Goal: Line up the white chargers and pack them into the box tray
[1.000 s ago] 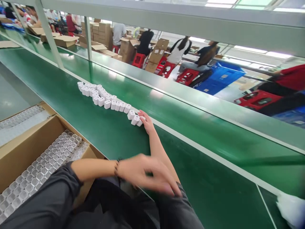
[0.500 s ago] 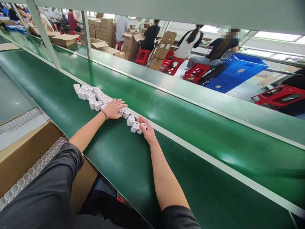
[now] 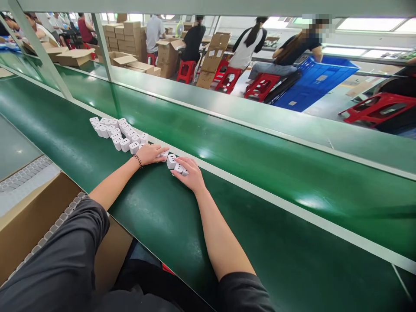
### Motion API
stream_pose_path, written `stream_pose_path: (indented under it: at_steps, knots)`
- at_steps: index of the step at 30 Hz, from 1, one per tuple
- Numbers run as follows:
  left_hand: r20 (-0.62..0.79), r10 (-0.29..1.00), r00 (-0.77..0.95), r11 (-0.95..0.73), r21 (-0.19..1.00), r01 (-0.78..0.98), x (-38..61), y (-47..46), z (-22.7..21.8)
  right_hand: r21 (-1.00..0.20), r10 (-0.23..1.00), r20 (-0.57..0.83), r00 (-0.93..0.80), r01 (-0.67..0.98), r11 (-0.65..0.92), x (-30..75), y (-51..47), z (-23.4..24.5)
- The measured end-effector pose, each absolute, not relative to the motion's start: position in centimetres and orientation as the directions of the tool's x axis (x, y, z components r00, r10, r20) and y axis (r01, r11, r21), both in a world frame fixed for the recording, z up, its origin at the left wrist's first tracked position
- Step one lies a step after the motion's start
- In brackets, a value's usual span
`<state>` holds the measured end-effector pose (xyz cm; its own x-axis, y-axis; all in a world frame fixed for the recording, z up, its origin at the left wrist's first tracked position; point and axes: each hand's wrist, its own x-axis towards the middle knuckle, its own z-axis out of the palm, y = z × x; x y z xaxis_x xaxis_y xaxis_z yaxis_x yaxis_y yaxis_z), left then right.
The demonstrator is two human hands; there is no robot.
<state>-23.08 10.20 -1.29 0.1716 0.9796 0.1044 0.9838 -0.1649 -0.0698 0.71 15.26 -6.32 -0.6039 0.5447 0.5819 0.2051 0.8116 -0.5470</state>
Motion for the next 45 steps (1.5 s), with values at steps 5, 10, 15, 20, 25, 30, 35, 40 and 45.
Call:
stream_pose_path:
  at_steps: [5,10,15,20,25,30,35,40,45]
  knots:
    - [0.105,0.972,0.211,-0.205,-0.063,0.977,-22.9,7.8,-1.1,-0.572,0.557,0.565,-0.609,0.197,0.796,0.6,15.3,-6.3]
    - [0.109,0.975,0.196,-0.193,-0.032,0.981,-22.9,5.7,-0.9,-0.608,0.548,0.546,-0.634,0.150,0.780,0.2,14.5,-5.9]
    - [0.104,0.980,0.171,-0.173,0.008,0.985,-23.8,3.9,-0.5,-0.629,0.502,0.509,-0.699,0.097,0.772,-0.6,13.5,-5.7]
    - [0.209,0.967,0.146,-0.160,0.054,0.986,-25.0,2.6,0.1,-0.661,0.549,0.477,-0.686,0.133,0.739,-0.9,13.3,-5.6]
    - [0.282,0.959,0.033,-0.091,0.198,0.976,-26.5,1.9,0.4,-0.756,0.556,0.395,-0.731,0.085,0.649,-0.6,14.0,-5.6]
    - [0.277,0.961,-0.008,-0.062,0.241,0.969,-27.0,1.9,0.0,-0.897,0.622,0.231,-0.748,0.083,0.433,-0.1,15.0,-6.1]
    - [0.203,0.978,0.034,-0.088,0.263,0.961,-26.6,2.3,-0.6,-0.857,0.627,0.188,-0.756,0.186,0.480,-1.4,13.6,-5.8]
    - [0.173,0.985,0.021,-0.068,0.273,0.960,-27.1,1.4,-0.2,-0.834,0.603,0.202,-0.772,0.187,0.518,-2.7,11.7,-5.2]
    - [0.171,0.985,0.019,-0.064,0.260,0.963,-28.3,-1.5,-0.4,-0.812,0.540,0.216,-0.813,0.158,0.562,-3.6,9.5,-4.9]
